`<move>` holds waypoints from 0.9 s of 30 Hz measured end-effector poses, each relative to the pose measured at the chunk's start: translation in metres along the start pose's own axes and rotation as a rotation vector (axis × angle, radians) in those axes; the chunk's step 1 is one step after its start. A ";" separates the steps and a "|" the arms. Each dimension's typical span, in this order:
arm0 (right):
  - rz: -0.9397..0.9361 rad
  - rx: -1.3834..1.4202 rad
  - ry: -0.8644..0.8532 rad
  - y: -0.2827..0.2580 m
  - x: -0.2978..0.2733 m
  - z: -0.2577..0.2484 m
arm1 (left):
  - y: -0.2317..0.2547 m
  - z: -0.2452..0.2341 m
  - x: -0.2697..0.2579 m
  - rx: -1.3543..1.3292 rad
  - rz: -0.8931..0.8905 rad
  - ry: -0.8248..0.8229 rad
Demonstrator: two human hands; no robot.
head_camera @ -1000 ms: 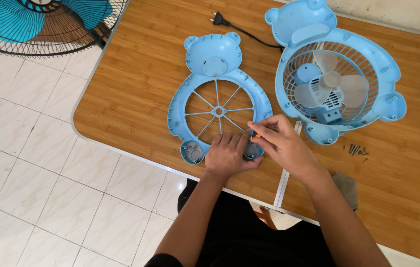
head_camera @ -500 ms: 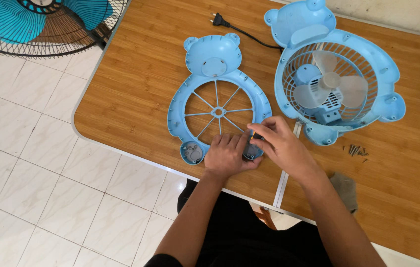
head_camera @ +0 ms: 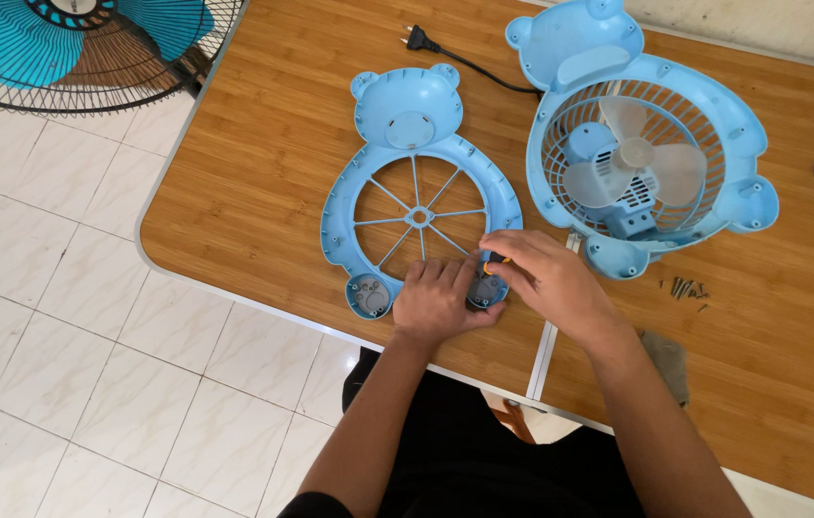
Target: The person disassembles a blue bear-shaped electric fan on a wooden table. They use a screwdriver to remove screws from the front grille and base, then separate the grille, remove the fan blades, and place the parts on the table.
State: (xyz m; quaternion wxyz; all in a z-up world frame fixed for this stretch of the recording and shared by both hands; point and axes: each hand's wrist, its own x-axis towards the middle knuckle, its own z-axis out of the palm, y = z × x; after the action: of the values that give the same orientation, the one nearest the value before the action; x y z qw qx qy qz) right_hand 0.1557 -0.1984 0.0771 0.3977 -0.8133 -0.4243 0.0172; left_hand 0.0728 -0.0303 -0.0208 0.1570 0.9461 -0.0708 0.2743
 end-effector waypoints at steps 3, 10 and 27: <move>-0.026 0.118 -0.085 0.000 0.001 -0.007 | 0.000 -0.001 0.000 0.014 0.003 -0.015; 0.091 -0.038 -0.126 0.001 -0.001 -0.001 | -0.001 -0.002 -0.001 0.002 0.009 -0.036; -0.103 -0.077 -0.038 -0.015 0.004 -0.007 | 0.000 -0.001 -0.001 -0.009 -0.010 -0.009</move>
State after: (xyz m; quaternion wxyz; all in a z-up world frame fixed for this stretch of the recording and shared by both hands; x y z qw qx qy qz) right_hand 0.1506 -0.1955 0.0929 0.3583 -0.8046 -0.4735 -0.0043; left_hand 0.0718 -0.0301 -0.0207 0.1622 0.9470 -0.0682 0.2688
